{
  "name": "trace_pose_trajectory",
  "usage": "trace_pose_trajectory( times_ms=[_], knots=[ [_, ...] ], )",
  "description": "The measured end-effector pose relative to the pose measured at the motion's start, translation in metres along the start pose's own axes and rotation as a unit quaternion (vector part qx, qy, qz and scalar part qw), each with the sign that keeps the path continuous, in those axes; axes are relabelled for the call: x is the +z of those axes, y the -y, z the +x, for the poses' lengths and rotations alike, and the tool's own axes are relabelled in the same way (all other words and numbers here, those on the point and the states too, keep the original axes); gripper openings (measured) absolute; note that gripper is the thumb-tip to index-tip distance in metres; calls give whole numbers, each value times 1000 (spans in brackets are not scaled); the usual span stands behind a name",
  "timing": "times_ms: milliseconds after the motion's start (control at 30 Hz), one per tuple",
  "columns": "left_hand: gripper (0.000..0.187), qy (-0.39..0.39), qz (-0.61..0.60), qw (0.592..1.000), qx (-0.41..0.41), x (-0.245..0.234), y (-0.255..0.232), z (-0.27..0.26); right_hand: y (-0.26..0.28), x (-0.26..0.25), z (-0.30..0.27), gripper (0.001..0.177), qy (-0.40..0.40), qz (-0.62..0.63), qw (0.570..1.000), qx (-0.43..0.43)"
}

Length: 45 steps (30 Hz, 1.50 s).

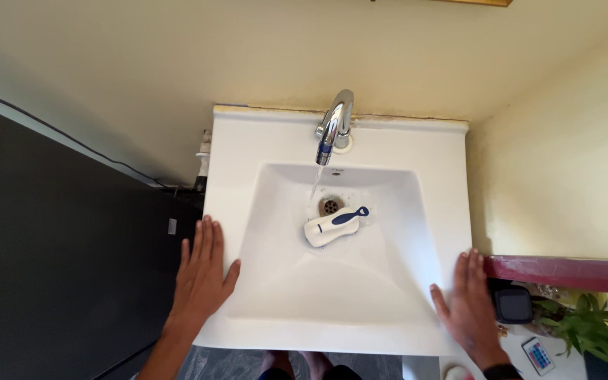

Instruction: The person scrubs the inside of a white bathroom sink using a blue and white scrub brush. They then rinse the sink and their hands under running water from the faucet.

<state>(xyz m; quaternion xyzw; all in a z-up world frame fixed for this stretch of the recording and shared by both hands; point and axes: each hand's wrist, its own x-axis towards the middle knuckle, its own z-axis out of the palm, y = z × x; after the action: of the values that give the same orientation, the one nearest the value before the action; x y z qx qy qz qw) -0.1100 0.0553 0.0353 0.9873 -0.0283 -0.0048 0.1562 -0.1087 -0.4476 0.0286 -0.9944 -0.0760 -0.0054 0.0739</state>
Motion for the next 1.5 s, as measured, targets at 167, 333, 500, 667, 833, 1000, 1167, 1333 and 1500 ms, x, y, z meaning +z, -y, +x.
trace_pose_trajectory(
  times_ms=[167, 333, 500, 667, 833, 1000, 1167, 1333, 1500],
  knots=[
    [81, -9, 97, 994, -40, 22, -21, 37, 12, 36, 19, 89, -2, -113, 993, 39],
    [75, -14, 154, 987, 39, 28, -29, 88, 58, 35, 86, 78, -3, -24, 997, -69],
    [68, 32, -59, 973, 222, 5, -19, 87, 148, 22, 141, 79, 129, 82, 960, -237],
    [60, 7, -136, 982, 129, -8, -9, 41, 193, 34, 142, 40, 324, -20, 915, -239],
    [59, -44, -67, 993, 81, 6, 12, 43, 206, 56, 104, 38, 305, 187, 914, -191],
    [68, -8, 19, 998, 67, 18, 15, 48, 265, 85, 116, 39, 149, 250, 947, -133],
    [66, -4, 24, 998, 61, 23, 14, 51, 261, 92, 160, 43, 52, 288, 949, 118],
    [66, -4, 20, 998, 55, 25, 13, 52, 244, 78, 161, 40, -78, 478, 860, 159],
    [66, -9, 22, 998, 57, 20, 13, 52, 240, 56, 156, 40, 46, 551, 802, 224]
  ],
)
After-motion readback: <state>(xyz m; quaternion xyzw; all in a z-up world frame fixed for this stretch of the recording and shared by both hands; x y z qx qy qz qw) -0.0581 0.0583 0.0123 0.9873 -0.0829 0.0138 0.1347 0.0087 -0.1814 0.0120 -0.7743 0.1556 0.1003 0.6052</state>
